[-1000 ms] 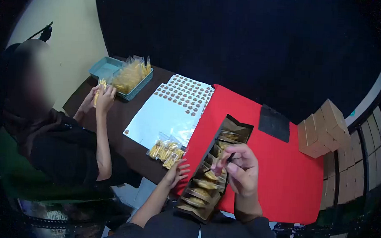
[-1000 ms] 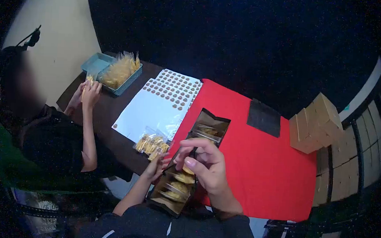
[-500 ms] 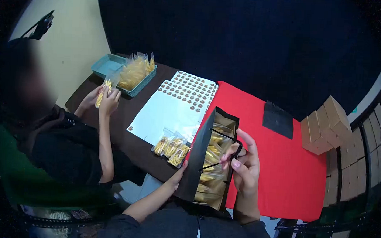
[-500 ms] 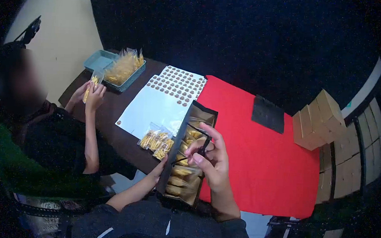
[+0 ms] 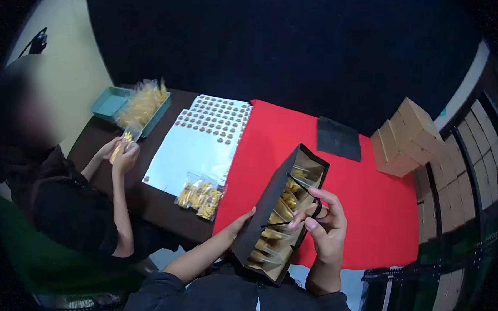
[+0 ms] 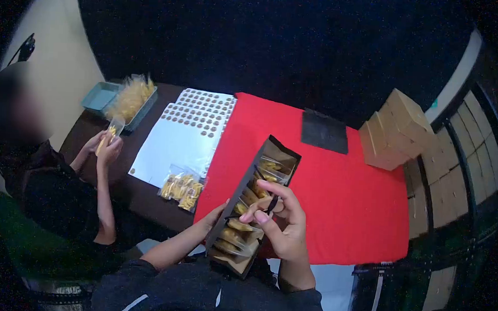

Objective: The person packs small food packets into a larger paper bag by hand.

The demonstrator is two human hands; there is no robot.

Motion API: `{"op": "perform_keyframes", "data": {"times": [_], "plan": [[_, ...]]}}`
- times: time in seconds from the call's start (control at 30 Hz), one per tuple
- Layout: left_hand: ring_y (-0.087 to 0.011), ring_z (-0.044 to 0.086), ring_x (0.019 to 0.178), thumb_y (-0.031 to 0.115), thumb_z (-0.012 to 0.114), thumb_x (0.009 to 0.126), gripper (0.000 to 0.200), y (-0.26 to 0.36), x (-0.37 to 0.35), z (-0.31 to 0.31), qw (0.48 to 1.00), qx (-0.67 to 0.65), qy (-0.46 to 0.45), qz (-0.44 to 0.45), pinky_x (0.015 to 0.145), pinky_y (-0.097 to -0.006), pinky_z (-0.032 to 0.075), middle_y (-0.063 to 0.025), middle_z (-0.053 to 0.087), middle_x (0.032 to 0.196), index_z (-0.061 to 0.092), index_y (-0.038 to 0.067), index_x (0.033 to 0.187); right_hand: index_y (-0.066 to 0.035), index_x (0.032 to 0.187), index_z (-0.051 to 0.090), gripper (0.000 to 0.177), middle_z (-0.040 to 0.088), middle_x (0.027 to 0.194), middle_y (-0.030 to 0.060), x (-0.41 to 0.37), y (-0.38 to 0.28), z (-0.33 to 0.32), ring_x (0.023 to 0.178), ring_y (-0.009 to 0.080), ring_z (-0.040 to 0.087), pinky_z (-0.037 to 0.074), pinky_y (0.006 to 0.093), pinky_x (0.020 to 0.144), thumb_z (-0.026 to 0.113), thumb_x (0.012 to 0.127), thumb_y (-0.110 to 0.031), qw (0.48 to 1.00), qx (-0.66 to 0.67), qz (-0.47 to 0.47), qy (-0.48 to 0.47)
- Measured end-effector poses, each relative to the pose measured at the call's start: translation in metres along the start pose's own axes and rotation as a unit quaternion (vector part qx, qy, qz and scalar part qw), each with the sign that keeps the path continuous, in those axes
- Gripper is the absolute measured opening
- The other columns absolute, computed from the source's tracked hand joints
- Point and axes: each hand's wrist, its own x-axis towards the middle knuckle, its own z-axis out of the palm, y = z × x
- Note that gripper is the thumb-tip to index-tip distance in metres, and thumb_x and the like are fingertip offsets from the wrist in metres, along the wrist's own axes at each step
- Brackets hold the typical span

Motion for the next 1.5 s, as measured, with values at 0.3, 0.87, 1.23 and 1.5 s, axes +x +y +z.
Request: {"op": "perform_keyframes", "data": {"times": [0.3,0.87,1.23,1.5], "plan": [[-0.0244,0.059,0.107,0.052,0.055,0.091,0.062,-0.083,0.08,0.044,0.992,0.038,0.029,-0.112,0.093,-0.0415,0.049,-0.0121,0.057,0.121,0.046,0.006,0.132,0.001,0.117,0.058,0.029,0.068,0.097,0.0124,-0.091,-0.046,-0.09,0.094,0.0207,0.064,0.046,0.0352,0.087,0.058,0.089,-0.006,0.965,-0.236,-0.022,0.112],[-0.0249,0.063,0.098,0.049,0.056,0.091,0.055,-0.399,0.241,0.166,0.844,0.158,-0.055,-0.509,0.087,-0.04,0.051,-0.012,0.063,0.112,0.055,0.005,0.124,-0.016,0.135,0.054,0.077,0.054,0.137,0.0074,-0.369,-0.167,-0.186,0.139,0.0303,0.033,0.003,0.0529,0.115,0.079,0.069,-0.048,0.712,-0.579,0.247,0.313],[-0.0308,0.065,0.093,0.05,0.049,0.093,0.052,-0.507,0.34,0.188,0.806,0.134,0.01,-0.576,0.084,-0.0459,0.052,-0.0132,0.067,0.105,0.062,0.004,0.114,-0.013,0.131,0.056,0.06,0.059,0.12,0.0121,-0.408,-0.162,-0.298,0.117,0.0299,0.052,0.007,0.0532,0.115,0.073,0.077,-0.032,0.636,-0.564,0.344,0.398],[-0.0314,0.063,0.102,0.043,0.055,0.09,0.052,-0.548,0.471,0.246,0.824,0.05,-0.082,-0.558,0.094,-0.0444,0.048,-0.018,0.064,0.114,0.057,0.001,0.121,-0.009,0.091,0.073,0.015,0.066,0.083,0.0048,-0.391,-0.222,-0.415,0.088,0.0208,0.061,0.03,0.0422,0.105,0.074,0.076,-0.01,0.632,-0.586,0.165,0.479]]}}
